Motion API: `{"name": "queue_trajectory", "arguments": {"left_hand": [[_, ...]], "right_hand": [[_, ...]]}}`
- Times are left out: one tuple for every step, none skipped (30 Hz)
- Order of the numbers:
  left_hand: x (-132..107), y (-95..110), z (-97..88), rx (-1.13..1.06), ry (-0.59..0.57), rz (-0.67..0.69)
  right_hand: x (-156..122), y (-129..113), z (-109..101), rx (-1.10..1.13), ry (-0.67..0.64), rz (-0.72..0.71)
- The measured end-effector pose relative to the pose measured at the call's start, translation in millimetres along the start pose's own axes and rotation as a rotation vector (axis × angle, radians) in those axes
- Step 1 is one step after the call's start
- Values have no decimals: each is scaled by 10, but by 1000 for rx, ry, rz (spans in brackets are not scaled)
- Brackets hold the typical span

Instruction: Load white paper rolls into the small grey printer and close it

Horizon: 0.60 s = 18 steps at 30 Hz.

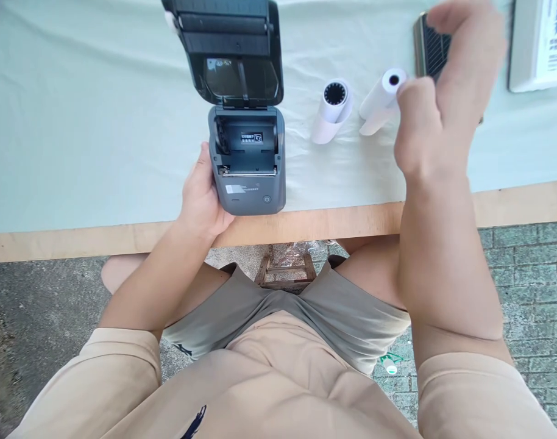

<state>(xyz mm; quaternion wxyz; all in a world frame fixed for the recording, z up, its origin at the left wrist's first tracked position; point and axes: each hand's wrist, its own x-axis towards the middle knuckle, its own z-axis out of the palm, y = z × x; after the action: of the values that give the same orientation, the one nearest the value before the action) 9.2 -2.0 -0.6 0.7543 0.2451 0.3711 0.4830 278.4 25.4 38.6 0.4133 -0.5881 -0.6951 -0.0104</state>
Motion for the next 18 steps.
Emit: {"name": "queue_trajectory", "arguments": {"left_hand": [[4, -1, -4, 2, 4, 0], [7, -3, -8, 4, 8, 2], [10, -5, -14, 7, 12, 2], [12, -8, -19, 12, 13, 1], [14, -11, -25, 18, 10, 0], [14, -14, -30, 23, 6, 0], [14, -16, -34, 29, 1, 0], [12, -19, -38, 34, -3, 1], [10, -20, -40, 38, -5, 2], [7, -21, -40, 43, -4, 2], [4, -20, -39, 47, -2, 0], [1, -18, -36, 53, 0, -3], [-2, -16, -33, 58, 2, -7], [-4, -13, -30, 63, 2, -12], [-7, -11, -26, 65, 3, -17], [-8, -8, -22, 63, 5, -20], [-10, -7, -18, 59, 9, -22], [-11, -6, -16, 52, 12, -23]], "right_hand": [[-3, -61, 4, -38, 51, -55], [-3, -131, 19, -79, 75, -84], [-1, -205, 44, -109, 50, -98], [6, -278, 77, -121, 11, -101], [16, -346, 115, -142, -43, -92], [30, -406, 152, -183, -97, -72], [49, -455, 186, -233, -135, -49], [70, -493, 213, -286, -175, -20], [94, -522, 233, -324, -213, 11], [119, -544, 244, -342, -251, 44], [144, -563, 247, -343, -291, 80], [167, -580, 244, -337, -328, 112], [187, -598, 238, -331, -360, 138], [203, -617, 232, -332, -392, 158], [216, -637, 226, -339, -421, 174], [225, -656, 221, -352, -446, 188], [231, -673, 219, -368, -466, 204], [235, -685, 220, -385, -478, 219]]}}
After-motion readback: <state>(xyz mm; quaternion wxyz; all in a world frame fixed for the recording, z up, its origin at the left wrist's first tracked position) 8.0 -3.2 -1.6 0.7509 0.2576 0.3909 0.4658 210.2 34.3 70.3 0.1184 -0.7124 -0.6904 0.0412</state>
